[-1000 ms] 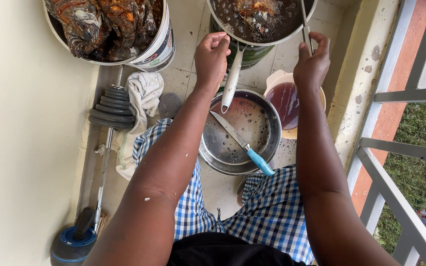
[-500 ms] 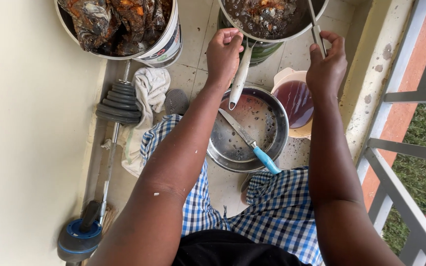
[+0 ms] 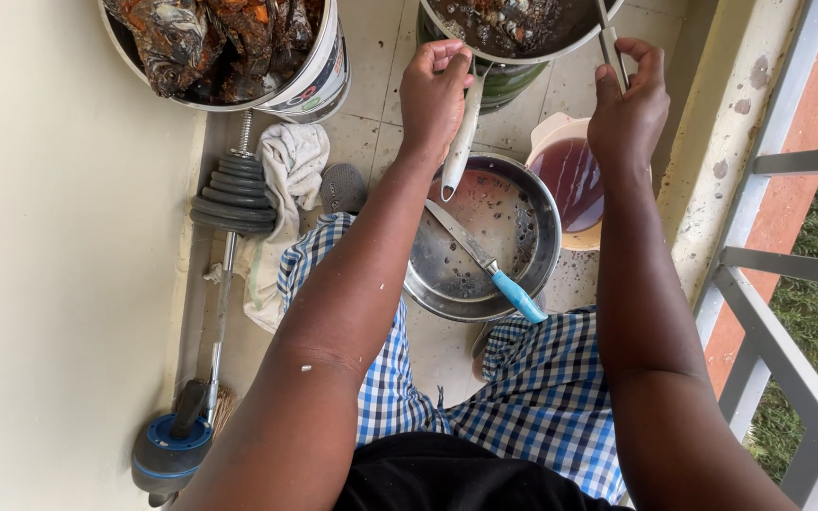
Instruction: Fry whole fish in a pot of hot oil on a balcony.
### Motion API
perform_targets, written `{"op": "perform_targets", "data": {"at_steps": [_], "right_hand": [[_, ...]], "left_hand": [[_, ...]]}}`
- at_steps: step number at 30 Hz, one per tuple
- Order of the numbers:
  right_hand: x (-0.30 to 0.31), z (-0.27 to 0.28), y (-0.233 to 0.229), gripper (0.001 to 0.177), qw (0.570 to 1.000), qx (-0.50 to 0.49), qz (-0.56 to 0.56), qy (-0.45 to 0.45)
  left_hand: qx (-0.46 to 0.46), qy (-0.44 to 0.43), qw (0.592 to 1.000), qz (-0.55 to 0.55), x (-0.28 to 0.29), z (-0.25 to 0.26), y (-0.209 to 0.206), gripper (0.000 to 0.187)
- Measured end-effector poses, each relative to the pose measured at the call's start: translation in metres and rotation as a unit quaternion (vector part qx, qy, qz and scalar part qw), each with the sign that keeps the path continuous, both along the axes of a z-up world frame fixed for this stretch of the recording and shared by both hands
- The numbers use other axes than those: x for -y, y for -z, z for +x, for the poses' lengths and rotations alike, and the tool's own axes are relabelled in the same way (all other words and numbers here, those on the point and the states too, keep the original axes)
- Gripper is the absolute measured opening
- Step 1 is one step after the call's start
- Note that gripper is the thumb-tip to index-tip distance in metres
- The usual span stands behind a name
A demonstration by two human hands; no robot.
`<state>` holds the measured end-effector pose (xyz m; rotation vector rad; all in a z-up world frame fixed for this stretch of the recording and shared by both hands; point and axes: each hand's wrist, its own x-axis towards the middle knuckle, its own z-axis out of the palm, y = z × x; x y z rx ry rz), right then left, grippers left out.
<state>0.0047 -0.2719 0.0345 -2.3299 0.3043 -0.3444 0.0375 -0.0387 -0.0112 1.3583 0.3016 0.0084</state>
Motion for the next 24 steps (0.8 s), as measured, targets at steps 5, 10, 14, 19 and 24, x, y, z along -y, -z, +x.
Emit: {"op": "perform_targets", "data": {"at_steps": [5, 10, 14, 19, 24], "right_hand": [[-0.001, 0.001, 0.006, 0.027, 1.000, 0.009, 0.003, 0.008], [0.000, 0.001, 0.007, 0.027, 0.998, 0.046, -0.040, -0.003], [0.000, 0.000, 0.004, 0.027, 0.995, 0.068, -0.070, -0.007], [0.005, 0.002, 0.006, 0.027, 0.995, 0.088, -0.050, 0.004], [0.015, 0.010, 0.021, 0.029, 0.995, 0.094, -0.007, 0.016]], "left_hand": [[0.005, 0.002, 1.000, 0.005, 0.003, -0.002, -0.005, 0.032], [0.015, 0.008, 1.000, 0.012, 0.008, 0.000, 0.004, 0.032], [0.013, 0.007, 1.000, 0.000, 0.010, 0.000, 0.004, 0.031], [0.012, 0.010, 1.000, -0.014, 0.007, -0.002, -0.001, 0.030], [-0.007, 0.017, 1.000, -0.012, 0.003, -0.003, -0.010, 0.030]]}}
